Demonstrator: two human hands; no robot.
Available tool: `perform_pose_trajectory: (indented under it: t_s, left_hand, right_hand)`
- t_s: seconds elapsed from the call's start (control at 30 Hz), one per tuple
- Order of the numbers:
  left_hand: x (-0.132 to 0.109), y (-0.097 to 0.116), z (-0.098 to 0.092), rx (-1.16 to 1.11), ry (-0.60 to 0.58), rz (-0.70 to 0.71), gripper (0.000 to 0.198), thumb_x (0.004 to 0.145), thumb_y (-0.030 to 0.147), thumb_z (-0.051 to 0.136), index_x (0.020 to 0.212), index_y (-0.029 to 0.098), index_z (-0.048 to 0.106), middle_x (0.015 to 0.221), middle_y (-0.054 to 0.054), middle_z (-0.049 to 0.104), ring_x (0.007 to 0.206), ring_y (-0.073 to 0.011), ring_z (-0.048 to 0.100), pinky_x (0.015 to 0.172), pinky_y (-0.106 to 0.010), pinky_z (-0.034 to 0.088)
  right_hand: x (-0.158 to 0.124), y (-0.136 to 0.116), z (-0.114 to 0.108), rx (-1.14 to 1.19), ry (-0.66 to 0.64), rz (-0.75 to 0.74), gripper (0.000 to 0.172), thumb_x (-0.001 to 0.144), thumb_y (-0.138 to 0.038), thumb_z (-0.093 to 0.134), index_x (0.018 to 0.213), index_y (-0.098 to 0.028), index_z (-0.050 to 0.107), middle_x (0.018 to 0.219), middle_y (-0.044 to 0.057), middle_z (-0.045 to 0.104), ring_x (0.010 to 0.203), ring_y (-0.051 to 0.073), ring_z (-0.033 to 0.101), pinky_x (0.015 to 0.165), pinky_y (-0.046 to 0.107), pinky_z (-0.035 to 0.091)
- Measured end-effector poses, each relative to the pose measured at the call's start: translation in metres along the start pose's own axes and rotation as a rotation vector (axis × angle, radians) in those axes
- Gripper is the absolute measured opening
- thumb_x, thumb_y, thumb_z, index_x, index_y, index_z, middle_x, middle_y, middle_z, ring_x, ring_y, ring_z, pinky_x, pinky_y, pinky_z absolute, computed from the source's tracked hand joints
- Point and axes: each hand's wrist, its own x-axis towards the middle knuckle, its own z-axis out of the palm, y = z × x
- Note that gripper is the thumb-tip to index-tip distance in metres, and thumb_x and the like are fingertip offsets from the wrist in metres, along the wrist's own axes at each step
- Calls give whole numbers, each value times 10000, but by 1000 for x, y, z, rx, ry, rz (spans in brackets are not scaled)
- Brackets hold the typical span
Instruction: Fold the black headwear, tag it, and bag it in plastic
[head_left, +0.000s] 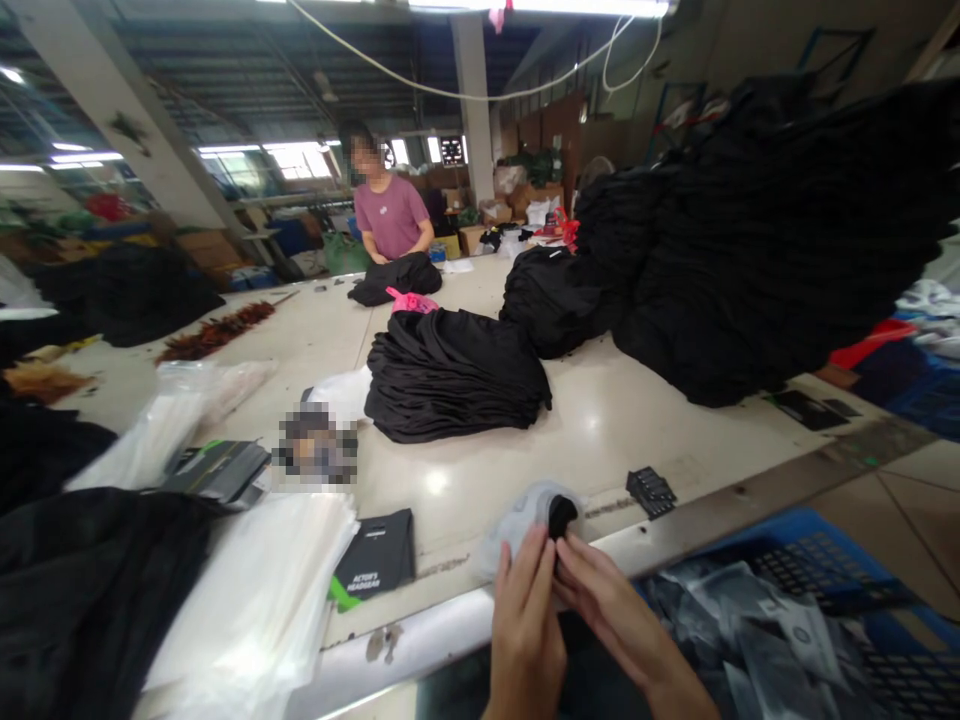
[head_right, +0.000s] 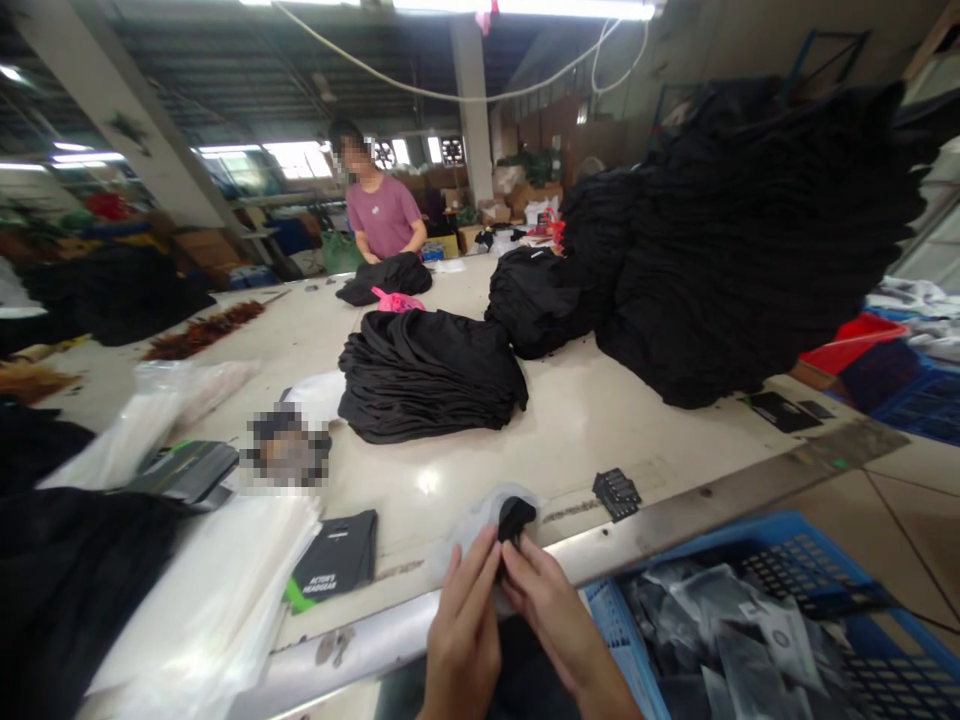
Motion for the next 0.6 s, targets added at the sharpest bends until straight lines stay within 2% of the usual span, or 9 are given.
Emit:
perform_pose_trajectory:
  t_s: [0.03, 0.1, 0.17, 0.23, 0.3, 0.37, 0.47, 0.53, 0.6]
  left_hand:
    - [4, -6, -8, -43, -20, -77, 592, 965, -14, 422, 1509, 197, 528, 1493, -109, 576, 1409, -177, 539, 1248, -354, 387]
    - [15, -18, -27, -132, -69, -218, 534, 982, 33, 454, 1445, 255, 598, 1462, -65, 610, 1358, -170, 592, 1165, -311, 498]
    - [25, -27, -45, -190, -90, -321, 440, 994, 87, 480, 1341, 266, 682, 1395, -48, 665, 1297, -183, 646, 1097, -312, 562]
    - [34, -34, -59, -221, -109, -333, 388, 990, 97, 473, 1220, 262, 738, 1297, -34, 725, 1213, -181, 700, 1034, -306, 602]
    - [42, -36, -66, -158, -108, -263, 393, 980, 76, 451, 1167, 263, 741, 1217, -19, 759, 1132, -166, 736, 1024, -317, 600]
    - [48, -32, -66, -6, -82, -150, 348, 985, 108, 500, 1202, 274, 717, 1217, -20, 759, 1121, -177, 736, 1119, -391, 522]
    - [55, -16, -56, 141, -82, -43, 259, 987, 221, 634, 1229, 283, 702, 1278, -27, 734, 1220, -211, 681, 1264, -465, 274]
    - [57, -4, -47, 107, -82, -27, 152, 995, 223, 640, 1114, 265, 724, 1172, 2, 769, 1221, -194, 673, 1278, -439, 183]
    - [56, 4, -37, 72, -50, 3, 120, 1010, 180, 606, 999, 226, 716, 1018, 19, 783, 1180, -178, 684, 1271, -426, 161]
  right_hand:
    - [-2, -4, -6, -103, 21, -43, 580, 799, -598, 773, 1184, -170, 710, 1120, 118, 749, 972, 264, 729, 816, 380, 611]
    - [-2, -11, -21, -369, 211, -251, 506, 877, -573, 694, 1196, -180, 700, 1136, 126, 740, 891, 245, 719, 732, 357, 595]
    - [5, -18, -33, -611, 379, -505, 435, 921, -513, 643, 1224, -206, 697, 1252, 131, 702, 1017, 256, 689, 762, 344, 579]
    - [16, -22, -38, -760, 343, -647, 351, 939, -427, 627, 1230, -249, 708, 1341, 98, 665, 1183, 257, 633, 856, 338, 566]
    - [25, -22, -35, -816, 218, -670, 252, 963, -379, 596, 1121, -256, 750, 1228, 81, 715, 1136, 244, 655, 854, 330, 560]
    - [29, -18, -26, -842, 159, -708, 199, 982, -332, 585, 986, -246, 765, 1044, 64, 752, 1006, 221, 687, 831, 315, 549]
    - [21, -9, -8, -861, 76, -867, 161, 985, -239, 595, 964, -241, 754, 954, 39, 751, 914, 185, 691, 819, 284, 544]
    - [11, -4, 0, -866, 30, -939, 180, 995, -181, 569, 989, -242, 738, 945, 22, 748, 893, 159, 694, 812, 256, 547]
    - [0, 0, 2, -882, 57, -957, 184, 996, -158, 565, 972, -246, 725, 914, 6, 743, 853, 139, 697, 785, 224, 549]
